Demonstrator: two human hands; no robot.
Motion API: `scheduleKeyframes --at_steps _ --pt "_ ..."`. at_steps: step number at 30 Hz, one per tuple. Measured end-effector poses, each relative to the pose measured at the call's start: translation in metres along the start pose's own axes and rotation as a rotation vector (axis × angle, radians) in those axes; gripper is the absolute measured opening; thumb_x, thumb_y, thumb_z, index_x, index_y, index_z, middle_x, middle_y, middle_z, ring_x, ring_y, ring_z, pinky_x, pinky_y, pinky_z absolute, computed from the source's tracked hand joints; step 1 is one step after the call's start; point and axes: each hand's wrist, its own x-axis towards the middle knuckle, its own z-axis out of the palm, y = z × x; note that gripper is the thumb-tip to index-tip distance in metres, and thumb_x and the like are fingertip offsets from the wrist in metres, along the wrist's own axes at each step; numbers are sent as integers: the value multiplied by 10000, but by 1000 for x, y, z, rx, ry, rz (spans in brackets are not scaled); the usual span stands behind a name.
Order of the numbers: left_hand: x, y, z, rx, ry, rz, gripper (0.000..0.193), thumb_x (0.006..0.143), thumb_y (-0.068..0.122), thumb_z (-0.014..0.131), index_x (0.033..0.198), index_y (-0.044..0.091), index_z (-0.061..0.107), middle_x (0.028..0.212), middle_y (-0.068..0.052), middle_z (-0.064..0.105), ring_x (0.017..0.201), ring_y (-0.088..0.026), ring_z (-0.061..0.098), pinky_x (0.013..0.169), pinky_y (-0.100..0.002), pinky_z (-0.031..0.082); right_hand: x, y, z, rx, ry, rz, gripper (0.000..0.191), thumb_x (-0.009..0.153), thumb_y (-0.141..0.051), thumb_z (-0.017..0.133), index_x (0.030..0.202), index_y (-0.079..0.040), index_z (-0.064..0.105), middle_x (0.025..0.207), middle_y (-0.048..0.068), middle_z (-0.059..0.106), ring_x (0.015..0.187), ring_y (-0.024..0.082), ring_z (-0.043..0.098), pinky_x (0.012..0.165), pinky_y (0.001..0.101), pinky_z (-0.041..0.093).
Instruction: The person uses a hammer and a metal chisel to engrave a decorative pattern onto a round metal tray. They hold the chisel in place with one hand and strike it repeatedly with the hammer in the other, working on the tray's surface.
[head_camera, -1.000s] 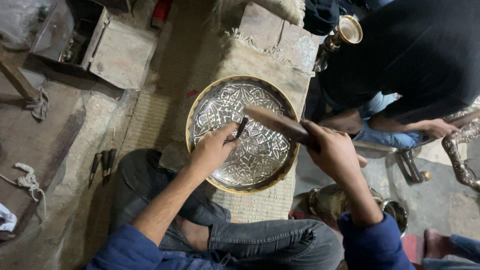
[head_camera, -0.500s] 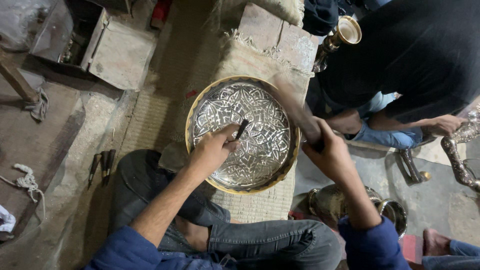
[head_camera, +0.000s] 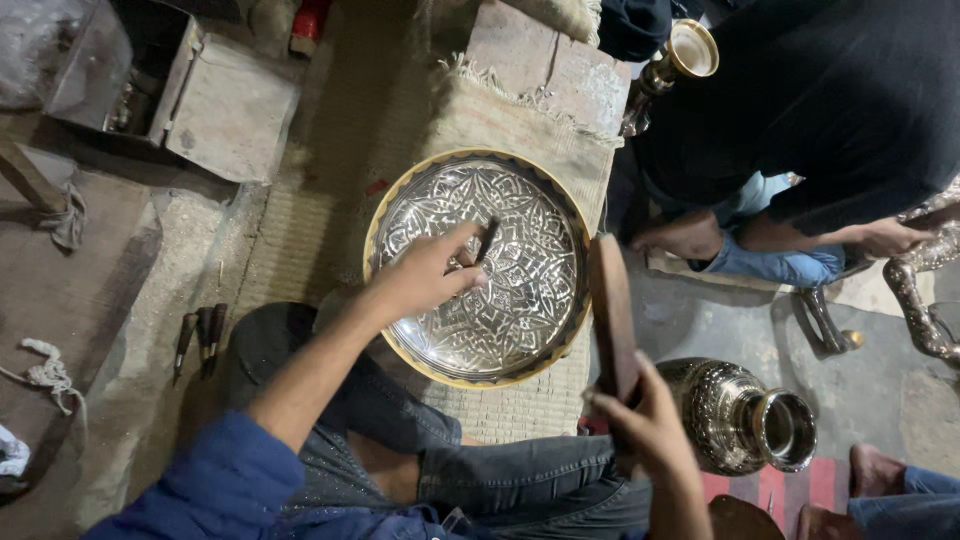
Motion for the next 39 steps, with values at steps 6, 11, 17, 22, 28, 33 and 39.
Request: scheduleKeyframes --at_steps 6,11,17,22,28,33,39 --pt "16 -9 -3 83 -153 138 617 868 269 760 1441 218 534 984 -85 790 875 -192 763 824 -369 578 -18 45 10 -3 -4 -231 605 764 -11 790 1313 -13 536 971 46 685 896 145 663 790 290 556" --pt "31 -14 -6 89 -294 159 627 819 286 807 1406 233 592 1055 -75 802 930 -194 764 862 -399 575 -16 45 24 -80 69 -185 562 782 -34 809 1278 -26 545 903 62 661 818 147 625 730 308 536" --pt "36 -11 -2 157 -381 122 639 826 336 751 1438 285 573 1076 -53 806 960 -171 765 926 -428 546 -13 18 32 -327 96 -241 719 794 -107 796 1440 -112 481 1053 77 701 915 139 666 797 314 545" --pt "38 -12 -1 129 -414 163 623 848 335 732 1443 278 558 1084 -54 805 965 -155 766 944 -451 536 -10 -1 36 -375 133 -424 810 808 -86 786 1525 -108 409 1178 178 713 984 182 674 785 336 547" --pt "38 -9 -1 208 -426 178 591 863 331 727 1432 302 571 1090 -39 802 961 -150 752 940 -450 533 -11 3 47 -148 267 -264 895 834 -55 766 1596 -185 317 958 185 689 601 172 608 516 317 508" --pt "41 -3 0 253 -488 121 575 862 289 716 1421 340 590 1050 -38 804 918 -163 763 893 -440 575 -2 15 43 -77 252 -404 921 855 -44 778 1612 -109 257 946 126 665 701 133 616 583 287 526" --pt "41 -4 1 218 -502 156 546 880 233 725 1402 314 589 1106 -13 790 983 -135 742 934 -442 547 -8 40 41 204 302 -347 678 907 -7 773 1439 42 356 957 142 640 646 235 607 551 354 497"
